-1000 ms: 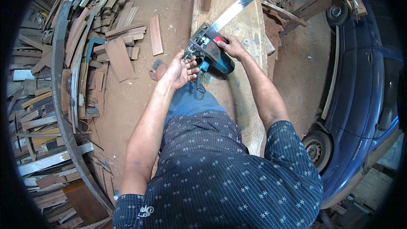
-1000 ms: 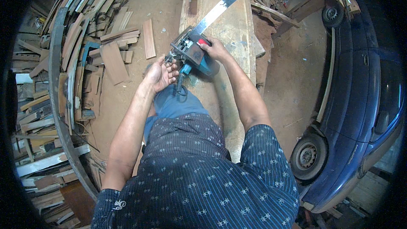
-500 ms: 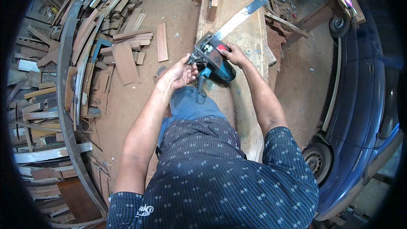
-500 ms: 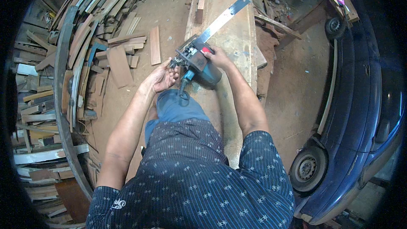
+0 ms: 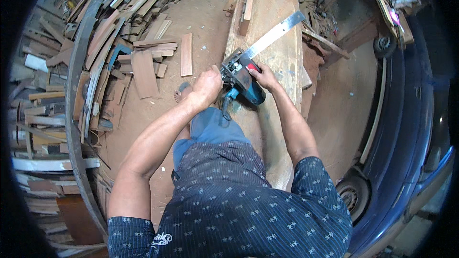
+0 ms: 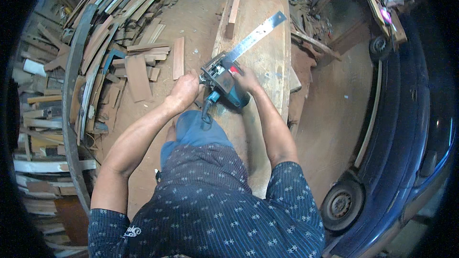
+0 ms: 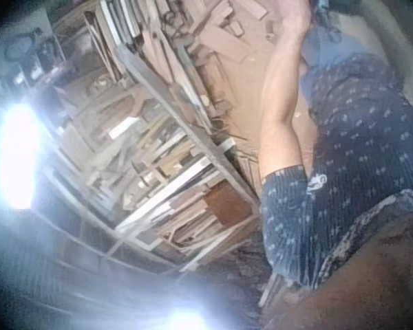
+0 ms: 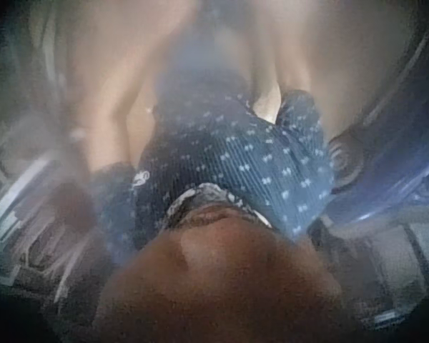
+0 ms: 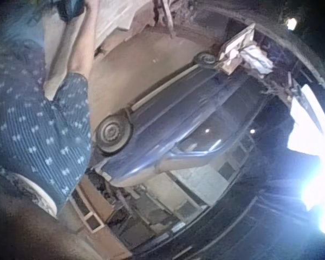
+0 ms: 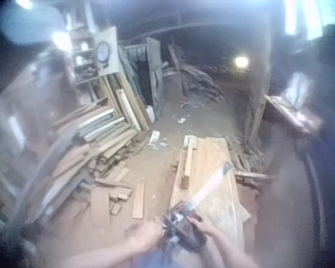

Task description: The person uses a circular saw to cut a piece of wood on a workbench. They first position the wood and a metal guide, then operate the saw to make a cut along the guide. The person handles the wood and the saw with both hands during the process.

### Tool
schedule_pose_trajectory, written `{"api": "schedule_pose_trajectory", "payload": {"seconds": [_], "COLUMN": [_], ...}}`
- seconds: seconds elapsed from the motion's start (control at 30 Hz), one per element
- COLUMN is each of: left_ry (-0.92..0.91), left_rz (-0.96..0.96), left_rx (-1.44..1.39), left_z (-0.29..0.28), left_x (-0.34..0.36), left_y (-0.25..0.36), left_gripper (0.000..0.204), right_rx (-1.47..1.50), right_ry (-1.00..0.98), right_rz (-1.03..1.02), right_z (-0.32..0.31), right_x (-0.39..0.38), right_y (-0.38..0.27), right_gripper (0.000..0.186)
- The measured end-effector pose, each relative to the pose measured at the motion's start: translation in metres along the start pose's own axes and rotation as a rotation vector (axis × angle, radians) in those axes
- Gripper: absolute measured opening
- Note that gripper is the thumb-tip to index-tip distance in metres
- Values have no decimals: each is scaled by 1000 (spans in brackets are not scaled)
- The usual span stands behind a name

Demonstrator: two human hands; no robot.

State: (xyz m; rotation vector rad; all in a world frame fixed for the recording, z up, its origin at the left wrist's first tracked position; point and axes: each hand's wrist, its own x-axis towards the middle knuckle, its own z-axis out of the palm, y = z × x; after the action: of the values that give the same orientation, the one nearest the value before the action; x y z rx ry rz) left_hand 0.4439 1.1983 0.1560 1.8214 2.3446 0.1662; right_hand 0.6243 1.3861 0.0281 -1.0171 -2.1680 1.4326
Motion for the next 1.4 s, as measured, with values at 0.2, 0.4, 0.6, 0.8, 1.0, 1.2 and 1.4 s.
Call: {"api": "schedule_pose_trajectory", "payload": {"seconds": [0.2, 0.4, 0.6, 0.8, 1.0, 1.2, 1.4], "left_ry": [182, -6, 75, 48, -196, -204, -386], "left_rz": [-167, -450, -508, -914, -1163, -594, -884], "left_rx": [-213, -457, -432, -1057, -1805, -776, -2147], "left_z": [-23, 26, 34, 49, 50, 31, 59], "left_x": [-40, -18, -12, 12, 5, -1, -3], "left_y": [58, 57, 71, 75, 63, 58, 35], "left_gripper": [38, 61, 63, 46, 48, 62, 48], "right_rx": [123, 166, 179, 169, 192, 191, 258], "right_ry": [-1, -24, 4, -12, -24, -20, -36], "right_rz": [-8, 15, 21, 6, -3, -31, 41], "right_z": [-1, 0, 1, 3, 1, 0, 2], "right_x": [-3, 0, -2, 0, -1, 2, 3], "right_y": [5, 4, 7, 10, 8, 17, 11], "right_gripper": [23, 20, 21, 23, 26, 26, 27]}}
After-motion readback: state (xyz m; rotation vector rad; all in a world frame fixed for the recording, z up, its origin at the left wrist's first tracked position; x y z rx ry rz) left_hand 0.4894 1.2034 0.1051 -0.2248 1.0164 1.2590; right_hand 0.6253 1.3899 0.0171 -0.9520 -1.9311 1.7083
